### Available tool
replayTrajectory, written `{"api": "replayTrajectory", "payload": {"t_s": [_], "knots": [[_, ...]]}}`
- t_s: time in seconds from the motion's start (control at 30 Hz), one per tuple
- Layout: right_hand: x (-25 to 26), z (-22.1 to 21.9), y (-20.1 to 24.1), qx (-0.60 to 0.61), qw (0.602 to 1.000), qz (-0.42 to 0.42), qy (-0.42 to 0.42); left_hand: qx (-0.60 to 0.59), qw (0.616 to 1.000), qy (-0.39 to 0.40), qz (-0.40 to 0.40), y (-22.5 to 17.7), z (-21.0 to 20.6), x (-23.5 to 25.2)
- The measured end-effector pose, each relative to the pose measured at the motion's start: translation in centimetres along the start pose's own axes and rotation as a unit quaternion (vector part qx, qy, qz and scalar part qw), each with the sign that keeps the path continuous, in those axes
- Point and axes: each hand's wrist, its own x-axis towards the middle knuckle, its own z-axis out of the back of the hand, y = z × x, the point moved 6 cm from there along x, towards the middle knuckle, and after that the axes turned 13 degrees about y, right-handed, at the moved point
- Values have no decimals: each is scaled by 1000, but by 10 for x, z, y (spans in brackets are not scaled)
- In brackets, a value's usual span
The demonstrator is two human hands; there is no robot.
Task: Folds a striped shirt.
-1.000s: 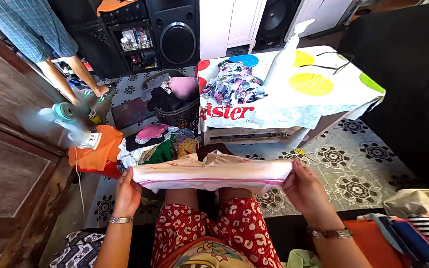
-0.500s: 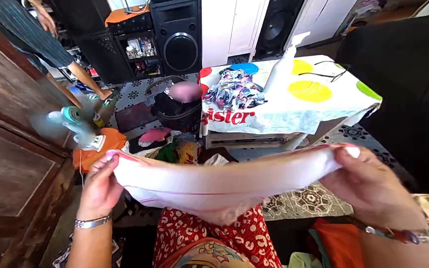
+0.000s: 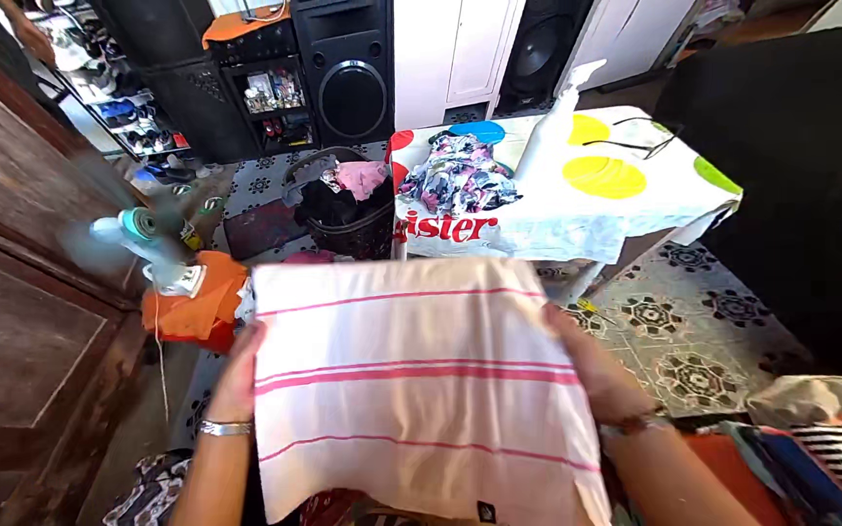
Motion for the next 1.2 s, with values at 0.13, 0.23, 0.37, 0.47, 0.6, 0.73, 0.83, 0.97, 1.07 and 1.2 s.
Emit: {"api": "replayTrajectory", "payload": {"t_s": [0.13, 0.23, 0.37, 0.47, 0.6, 0.73, 0.83, 0.97, 1.07, 1.2], "knots": [[1, 48, -114, -69, 984, -163, 4, 59, 970, -37, 231, 114, 19, -25], [-17, 57, -135, -74, 985, -157, -6, 48, 964, -27, 262, 149, 33, -51], [-32, 59, -130, -117, 979, -164, 31, 39, 962, 1, 269, 156, 46, -68], [-41, 67, -136, -148, 975, -161, 31, 55, 958, 25, 281, 160, 56, -79], [-54, 75, -144, -182, 972, -147, -24, 85, 965, -42, 246, 162, 61, -88], [-61, 72, -148, -262, 955, -109, -83, 147, 961, -111, 204, 168, 55, -93], [-70, 66, -138, -405, 901, -60, -146, 166, 959, -116, 196, 170, 47, -94], [-85, 46, -122, -510, 838, -12, -193, 162, 959, -122, 200, 170, 44, -97], [-90, 38, -127, -506, 844, -112, -136, 160, 959, -129, 194, 172, 46, -96], [-90, 34, -138, -462, 862, -182, -104, 158, 962, -123, 187, 172, 44, -96]]}}
